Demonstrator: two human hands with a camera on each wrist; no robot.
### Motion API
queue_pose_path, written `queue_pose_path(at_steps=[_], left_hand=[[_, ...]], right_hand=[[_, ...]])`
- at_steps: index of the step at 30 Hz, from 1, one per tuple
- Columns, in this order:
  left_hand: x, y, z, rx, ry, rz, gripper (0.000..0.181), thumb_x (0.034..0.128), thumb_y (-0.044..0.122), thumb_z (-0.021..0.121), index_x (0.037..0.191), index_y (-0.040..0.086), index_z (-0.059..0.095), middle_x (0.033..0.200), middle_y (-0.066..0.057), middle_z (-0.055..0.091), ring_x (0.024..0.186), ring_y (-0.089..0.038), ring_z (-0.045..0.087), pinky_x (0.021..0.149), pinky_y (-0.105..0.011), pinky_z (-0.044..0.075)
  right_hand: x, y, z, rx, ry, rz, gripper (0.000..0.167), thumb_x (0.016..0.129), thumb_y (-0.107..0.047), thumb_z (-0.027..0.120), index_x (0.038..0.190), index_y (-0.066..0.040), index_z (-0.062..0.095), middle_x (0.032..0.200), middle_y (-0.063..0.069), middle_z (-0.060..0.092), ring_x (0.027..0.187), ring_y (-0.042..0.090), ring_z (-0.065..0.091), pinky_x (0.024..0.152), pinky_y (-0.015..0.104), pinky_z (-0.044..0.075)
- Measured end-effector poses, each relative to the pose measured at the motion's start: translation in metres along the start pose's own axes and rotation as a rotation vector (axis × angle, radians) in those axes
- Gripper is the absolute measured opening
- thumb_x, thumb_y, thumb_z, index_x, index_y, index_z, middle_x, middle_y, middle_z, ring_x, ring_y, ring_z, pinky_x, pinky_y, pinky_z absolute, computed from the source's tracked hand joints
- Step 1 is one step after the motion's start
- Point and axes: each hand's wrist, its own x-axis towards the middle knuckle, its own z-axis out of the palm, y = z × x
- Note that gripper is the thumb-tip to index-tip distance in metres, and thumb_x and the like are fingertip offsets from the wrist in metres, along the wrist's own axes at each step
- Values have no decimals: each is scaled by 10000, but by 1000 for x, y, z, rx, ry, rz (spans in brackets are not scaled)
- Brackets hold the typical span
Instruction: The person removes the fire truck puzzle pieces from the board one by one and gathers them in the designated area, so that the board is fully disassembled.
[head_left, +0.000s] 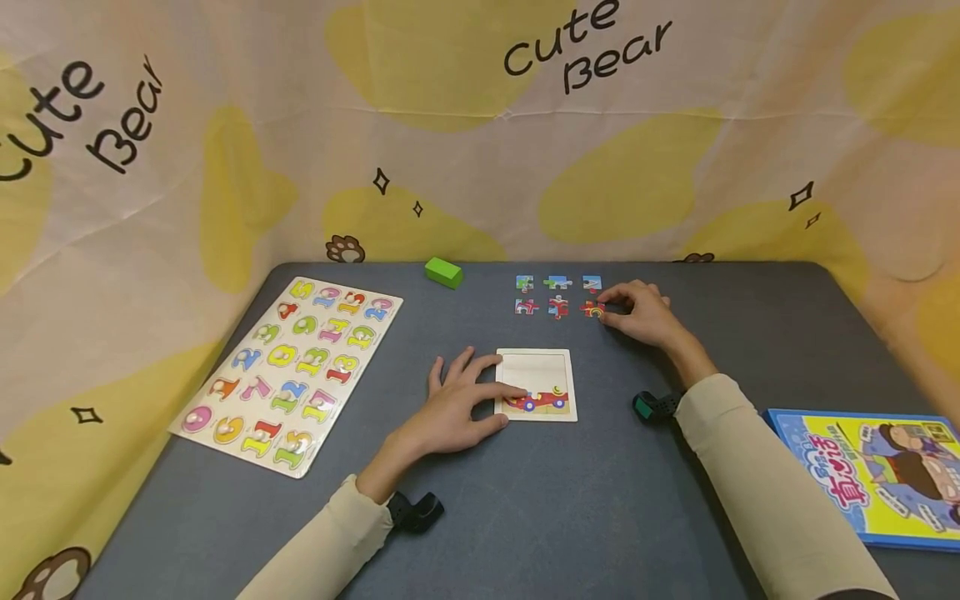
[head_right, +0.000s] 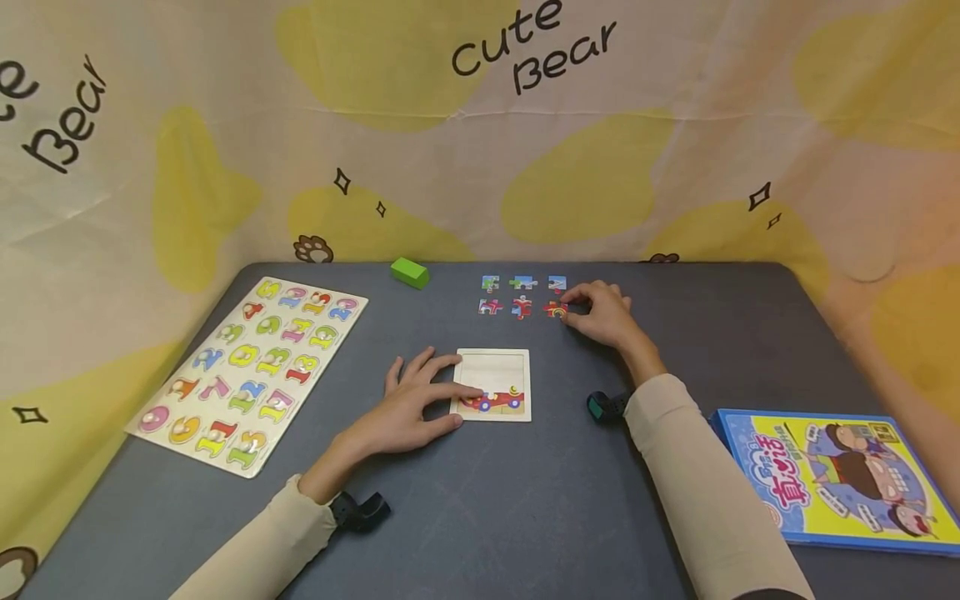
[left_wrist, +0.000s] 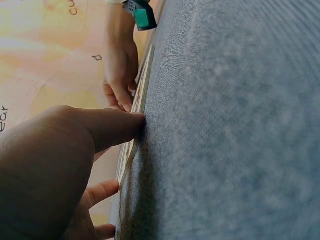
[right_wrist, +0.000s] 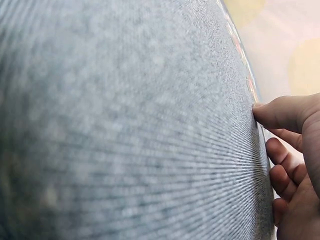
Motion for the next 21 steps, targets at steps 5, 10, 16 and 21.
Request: queue_pose_path(at_steps=[5,10,16,21], left_hand=[[0,0,0,1,-6,-7,373,972,332,665,1337,411,659,1622,-59,362,1574,-431,101,1142,-763,-53],[0,1,-1,-3,-8,-7,377,969,325,670,1336,407,662,1620,-67,365,1572,-435,102,1141,-764,-55],[1,1,-1,-4,-13,-12,383,967,319,669,1339,410,660,1622,-60,361,1574,-430,96,1144,-760,-58],[1,0,0,-4,-13,-16,384,963,310,670,1332,415,664,1619,-52,364,1576,-420,94,1145,-755,-63]], right_hand=[[1,0,1,9,6,7,303,968,-171,682,1240,-37,691,1217,213,579,1065,353,397,991,644,157],[2,-1,1,21,18,10,312,976,-180,677,1256,-42,686,1197,206,570,1056,345,389,984,632,149],[2,-2,2,20,36,17,305,977,-185,675,1252,-54,691,1158,193,567,1040,338,390,953,595,151],[2,-1,3,30,30,10,313,979,-189,670,1258,-48,686,1160,194,568,1034,341,384,943,595,152]])
